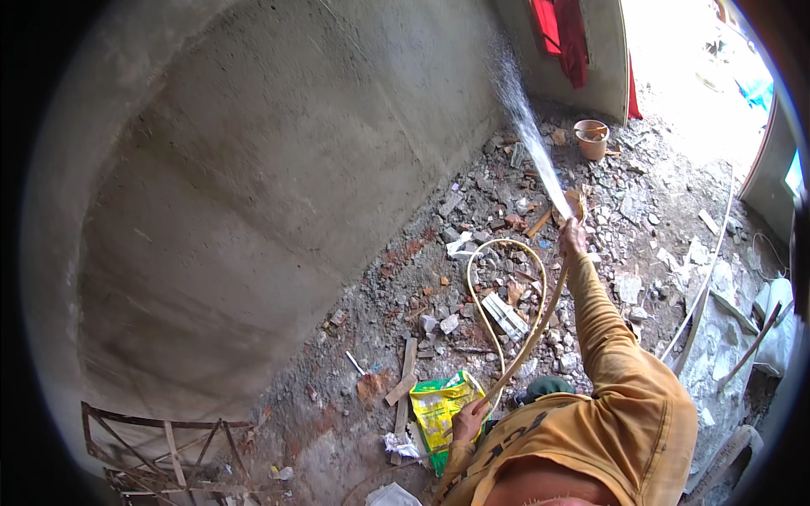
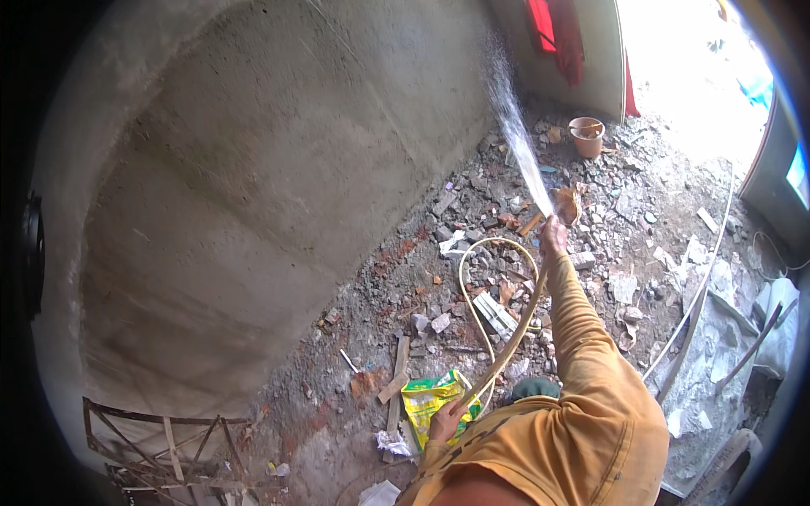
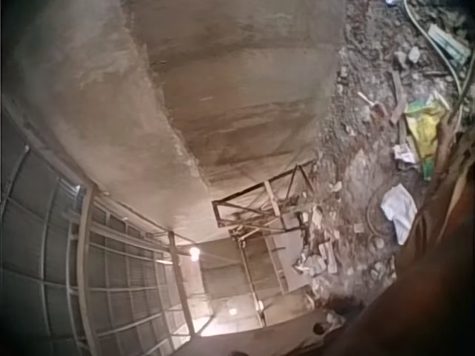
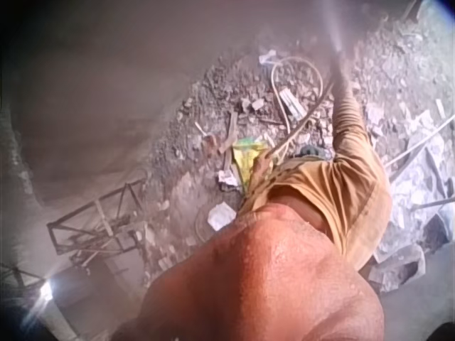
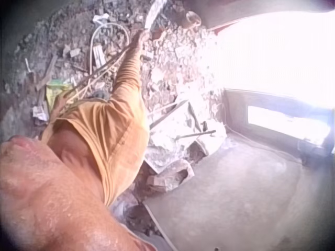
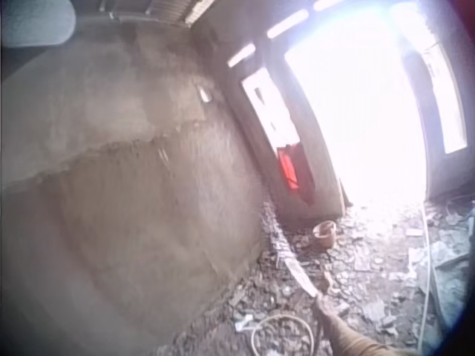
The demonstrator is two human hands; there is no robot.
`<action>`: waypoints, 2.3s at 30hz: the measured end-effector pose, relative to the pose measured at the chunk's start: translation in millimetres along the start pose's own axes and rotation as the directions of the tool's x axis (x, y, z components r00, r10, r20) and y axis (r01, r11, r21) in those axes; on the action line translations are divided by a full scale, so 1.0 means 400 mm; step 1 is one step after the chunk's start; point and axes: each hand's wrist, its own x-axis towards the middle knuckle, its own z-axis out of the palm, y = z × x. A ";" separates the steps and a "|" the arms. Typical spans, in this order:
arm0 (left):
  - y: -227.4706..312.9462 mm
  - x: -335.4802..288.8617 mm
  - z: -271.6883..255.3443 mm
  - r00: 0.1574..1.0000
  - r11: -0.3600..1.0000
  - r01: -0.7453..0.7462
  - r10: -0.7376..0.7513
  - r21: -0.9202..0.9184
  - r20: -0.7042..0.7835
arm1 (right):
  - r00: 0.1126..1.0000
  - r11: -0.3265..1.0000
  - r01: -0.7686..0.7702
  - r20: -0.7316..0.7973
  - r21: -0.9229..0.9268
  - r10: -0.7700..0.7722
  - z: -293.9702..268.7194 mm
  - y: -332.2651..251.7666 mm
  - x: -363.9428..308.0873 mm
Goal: The person uses a hose to spray water onto a concrete wall and the surrounding floor area in a construction site. They move the hose back and forth to cover different sections of the wall and floor.
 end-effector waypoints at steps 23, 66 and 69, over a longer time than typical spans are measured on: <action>0.022 -0.006 -0.014 1.000 1.000 -0.003 0.003 0.023 0.000 | 0.996 0.999 -0.039 -0.077 -0.029 0.036 -0.043 0.043 0.032; -0.170 -0.274 0.039 0.949 0.956 0.293 -0.293 -0.014 -0.115 | 0.884 0.980 0.055 0.466 -0.192 0.041 0.282 0.161 -0.321; -0.209 -0.315 0.057 0.951 0.954 0.287 -0.295 -0.085 -0.094 | 0.891 0.966 0.114 0.454 -0.232 0.004 0.281 0.205 -0.345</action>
